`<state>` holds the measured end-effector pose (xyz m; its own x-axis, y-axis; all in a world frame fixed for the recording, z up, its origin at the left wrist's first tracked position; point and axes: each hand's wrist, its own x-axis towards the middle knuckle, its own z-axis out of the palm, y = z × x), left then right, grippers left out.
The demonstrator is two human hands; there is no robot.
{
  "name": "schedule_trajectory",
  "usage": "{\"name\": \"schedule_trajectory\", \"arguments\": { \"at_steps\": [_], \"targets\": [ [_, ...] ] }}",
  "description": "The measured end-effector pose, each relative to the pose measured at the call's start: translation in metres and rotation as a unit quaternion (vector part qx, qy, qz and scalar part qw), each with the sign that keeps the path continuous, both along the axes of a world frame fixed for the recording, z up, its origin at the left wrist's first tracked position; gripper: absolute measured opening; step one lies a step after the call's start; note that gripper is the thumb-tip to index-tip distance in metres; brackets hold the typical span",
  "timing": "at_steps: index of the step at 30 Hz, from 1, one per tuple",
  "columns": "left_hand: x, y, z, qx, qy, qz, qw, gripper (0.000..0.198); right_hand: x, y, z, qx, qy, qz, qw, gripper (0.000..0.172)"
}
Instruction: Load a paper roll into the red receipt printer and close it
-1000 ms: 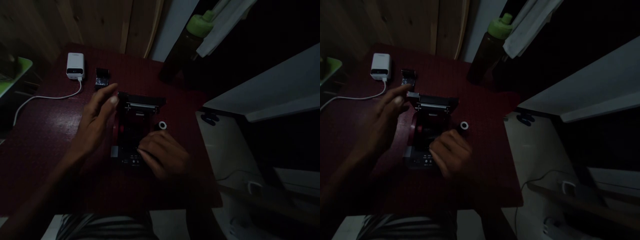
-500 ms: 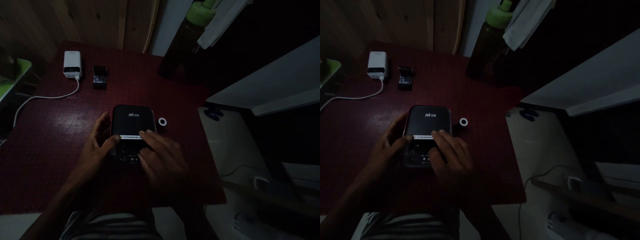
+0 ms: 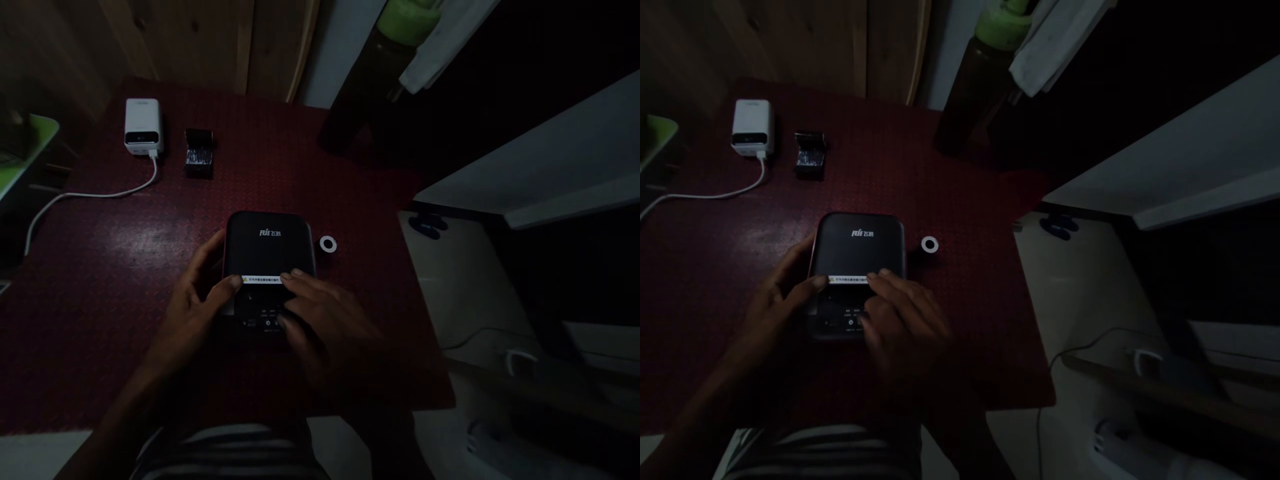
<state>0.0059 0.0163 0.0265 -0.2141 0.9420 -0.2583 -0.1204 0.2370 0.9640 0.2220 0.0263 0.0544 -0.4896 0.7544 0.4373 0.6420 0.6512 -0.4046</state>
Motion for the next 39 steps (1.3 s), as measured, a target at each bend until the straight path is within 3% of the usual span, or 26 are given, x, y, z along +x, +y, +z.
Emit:
{"name": "schedule_trajectory", "arguments": {
  "at_steps": [7,13,17,23,28,33,36,39],
  "targets": [
    [-0.007,-0.021,0.003,-0.021,-0.01,-0.019,1.0,0.067,0.023,-0.011,-0.026,0.021,0.15,-0.118,0.981,0.025],
    [-0.007,-0.023,0.007,-0.035,0.01,-0.022,0.999,0.066,0.021,-0.023,-0.053,-0.085,0.217,-0.185,0.955,0.027],
    [-0.006,-0.024,0.008,-0.055,0.013,-0.009,0.998,0.065,0.019,-0.025,-0.056,-0.148,0.252,-0.219,0.931,0.022],
    [-0.004,-0.023,0.011,-0.072,0.038,-0.004,0.997,0.069,0.021,-0.027,-0.06,-0.201,0.238,-0.241,0.919,0.036],
    [-0.001,-0.022,0.01,-0.065,0.032,0.001,0.997,0.066,0.021,-0.029,-0.062,-0.25,0.256,-0.196,0.913,0.043],
    [-0.002,-0.023,0.005,-0.062,0.001,-0.008,0.998,0.07,0.019,-0.003,-0.03,-0.113,0.161,-0.168,0.966,0.028],
    [-0.005,-0.021,0.002,-0.028,0.012,-0.02,0.999,0.068,0.005,0.027,-0.006,-0.043,0.056,-0.057,0.996,0.027],
    [-0.008,-0.02,-0.004,0.013,0.014,-0.045,0.999,0.068,-0.018,0.059,0.009,-0.065,-0.073,0.059,0.993,0.029]
  ]
}}
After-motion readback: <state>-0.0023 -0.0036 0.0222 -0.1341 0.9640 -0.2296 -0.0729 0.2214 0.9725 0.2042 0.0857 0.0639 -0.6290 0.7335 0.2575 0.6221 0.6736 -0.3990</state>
